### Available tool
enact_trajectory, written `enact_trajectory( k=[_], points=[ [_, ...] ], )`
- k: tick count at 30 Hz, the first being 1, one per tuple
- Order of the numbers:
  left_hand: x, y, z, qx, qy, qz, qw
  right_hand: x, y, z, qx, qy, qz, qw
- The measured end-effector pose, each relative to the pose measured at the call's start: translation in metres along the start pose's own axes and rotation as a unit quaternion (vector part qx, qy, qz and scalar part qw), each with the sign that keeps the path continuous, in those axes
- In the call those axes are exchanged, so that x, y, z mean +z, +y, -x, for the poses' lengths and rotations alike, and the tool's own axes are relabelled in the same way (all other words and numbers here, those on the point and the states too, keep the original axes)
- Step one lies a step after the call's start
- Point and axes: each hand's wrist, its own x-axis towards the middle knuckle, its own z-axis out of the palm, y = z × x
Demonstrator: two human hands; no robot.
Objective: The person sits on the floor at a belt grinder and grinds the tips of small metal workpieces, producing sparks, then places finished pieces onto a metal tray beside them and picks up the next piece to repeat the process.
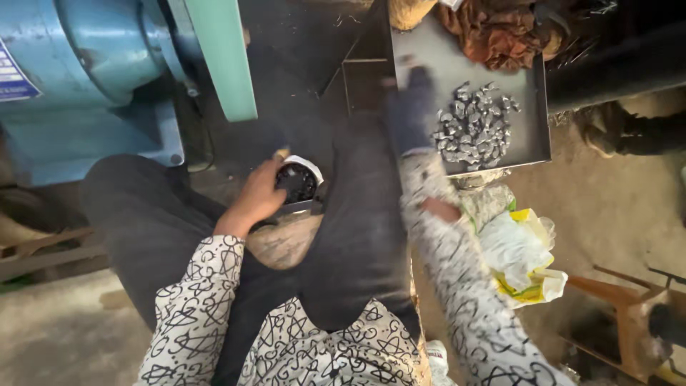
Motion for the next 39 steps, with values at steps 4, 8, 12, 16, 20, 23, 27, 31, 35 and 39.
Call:
enact_trajectory(
  k=[4, 8, 12, 16, 20, 23, 27, 31, 35, 39],
  points=[
    [0.010, -0.004, 0.000, 0.011, -0.051, 0.037, 0.998, 0.012, 0.081, 0.004, 0.088, -0.135, -0.047, 0.986],
    [0.008, -0.004, 0.000, 0.041, -0.034, 0.042, 0.998, 0.015, 0.073, 0.007, 0.143, -0.055, -0.144, 0.978],
    [0.010, 0.004, -0.004, -0.001, 0.019, 0.071, 0.997, -0.007, -0.029, -0.004, 0.230, 0.011, -0.499, 0.836],
    [0.002, 0.020, -0.009, -0.021, 0.173, 0.366, 0.914, -0.021, -0.147, 0.023, 0.222, -0.154, -0.416, 0.868],
    [-0.027, 0.030, 0.008, -0.088, 0.205, 0.586, 0.779, -0.019, -0.194, 0.060, 0.280, -0.319, -0.826, 0.370],
    [-0.042, 0.033, 0.016, -0.133, 0.191, 0.611, 0.756, -0.021, -0.193, 0.067, 0.278, -0.457, -0.793, 0.291],
    [-0.041, 0.027, 0.014, -0.214, 0.180, 0.586, 0.761, -0.033, -0.190, 0.065, 0.288, -0.460, -0.813, 0.211],
    [-0.034, 0.015, 0.003, -0.163, 0.141, 0.680, 0.701, -0.031, -0.193, 0.059, 0.083, -0.427, -0.841, 0.320],
    [-0.031, 0.015, -0.001, -0.077, 0.061, 0.710, 0.697, -0.005, -0.193, 0.037, 0.295, -0.402, -0.861, 0.099],
    [-0.040, 0.024, -0.012, -0.125, 0.072, 0.721, 0.678, 0.016, -0.197, 0.020, 0.324, -0.421, -0.846, 0.054]
  ],
)
